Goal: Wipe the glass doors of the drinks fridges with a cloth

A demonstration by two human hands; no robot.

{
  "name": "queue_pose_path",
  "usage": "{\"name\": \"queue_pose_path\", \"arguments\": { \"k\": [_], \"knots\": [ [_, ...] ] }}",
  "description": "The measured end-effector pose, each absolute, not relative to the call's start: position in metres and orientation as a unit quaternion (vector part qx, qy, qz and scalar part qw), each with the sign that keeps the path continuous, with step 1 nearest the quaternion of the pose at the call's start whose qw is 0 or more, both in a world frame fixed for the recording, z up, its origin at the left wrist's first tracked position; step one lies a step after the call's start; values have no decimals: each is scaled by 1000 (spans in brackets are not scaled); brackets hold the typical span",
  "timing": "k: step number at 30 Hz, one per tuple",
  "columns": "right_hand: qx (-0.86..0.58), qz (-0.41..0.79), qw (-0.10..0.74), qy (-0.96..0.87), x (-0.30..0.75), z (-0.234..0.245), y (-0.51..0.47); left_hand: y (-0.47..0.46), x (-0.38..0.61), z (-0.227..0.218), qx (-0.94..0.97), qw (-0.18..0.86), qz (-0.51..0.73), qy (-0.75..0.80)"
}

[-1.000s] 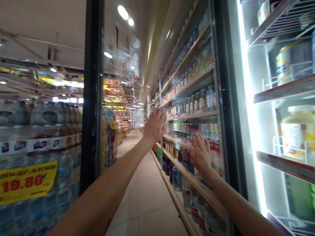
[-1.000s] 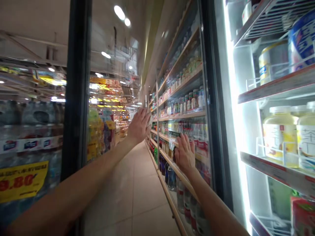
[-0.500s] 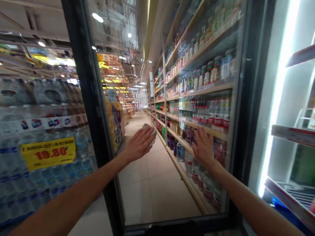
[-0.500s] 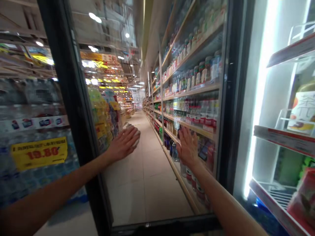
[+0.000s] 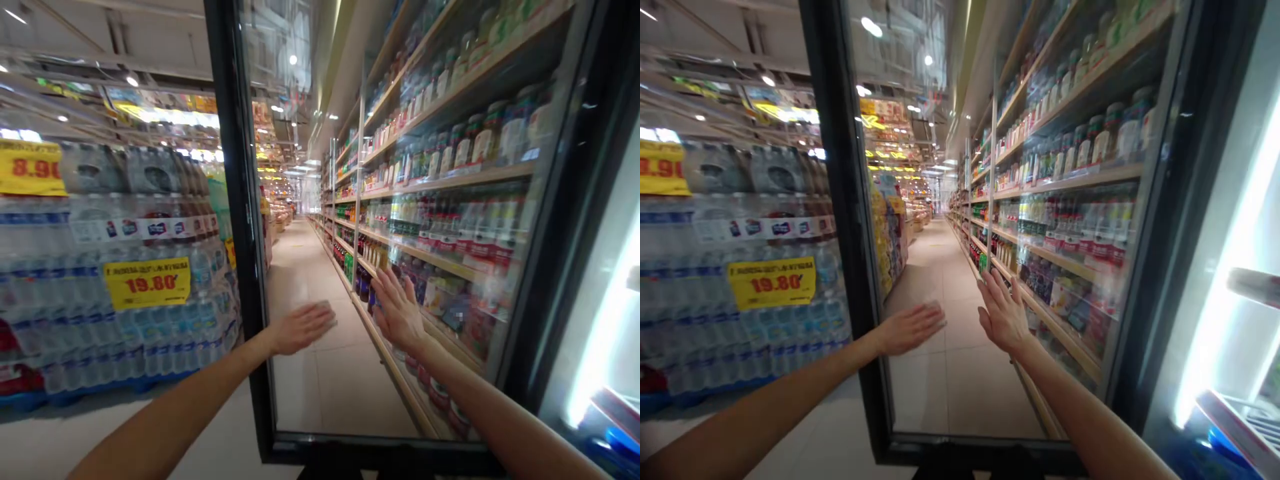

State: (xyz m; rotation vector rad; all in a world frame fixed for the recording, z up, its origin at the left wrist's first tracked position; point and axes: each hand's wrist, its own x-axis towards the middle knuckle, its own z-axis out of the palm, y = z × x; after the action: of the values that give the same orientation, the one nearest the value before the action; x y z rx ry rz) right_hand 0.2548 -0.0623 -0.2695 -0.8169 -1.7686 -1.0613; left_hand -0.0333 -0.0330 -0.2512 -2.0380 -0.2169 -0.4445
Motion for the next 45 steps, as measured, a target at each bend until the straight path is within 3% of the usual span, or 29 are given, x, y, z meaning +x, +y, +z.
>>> {"name": "queue_pose_path", "arguments": {
  "k": [2,7,12,17,23,28,33,38,43,45],
  "knots": [
    [-333,-426,431,-723,256,-272,-62,-34,-32,-249,-853,494,-162,-53],
    [-361,-440,451,-687,269,-275,-61,-33,-20,-233,-777,519,-296,-198],
    [-371,-441,426,-697,279,-285,-60,-32,5,-237,-841,508,-179,-42],
    [-396,-442,451,-667,292,-292,-59,-28,43,-215,-768,513,-330,-195],
    [-421,-437,434,-666,312,-299,-63,-25,71,-225,-846,505,-172,-9],
    [-440,-445,456,-633,333,-300,-62,-22,100,-205,-781,515,-319,-150],
    [-448,-438,440,-643,344,-300,-65,-23,115,-199,-831,517,-207,-4],
    [-464,-431,460,-622,350,-298,-66,-21,122,-178,-779,523,-323,-123],
    [-453,-430,455,-635,353,-295,-65,-21,128,-187,-832,524,-181,15],
    [-457,-429,464,-626,356,-292,-65,-20,134,-181,-825,526,-206,-21]
  ]
}}
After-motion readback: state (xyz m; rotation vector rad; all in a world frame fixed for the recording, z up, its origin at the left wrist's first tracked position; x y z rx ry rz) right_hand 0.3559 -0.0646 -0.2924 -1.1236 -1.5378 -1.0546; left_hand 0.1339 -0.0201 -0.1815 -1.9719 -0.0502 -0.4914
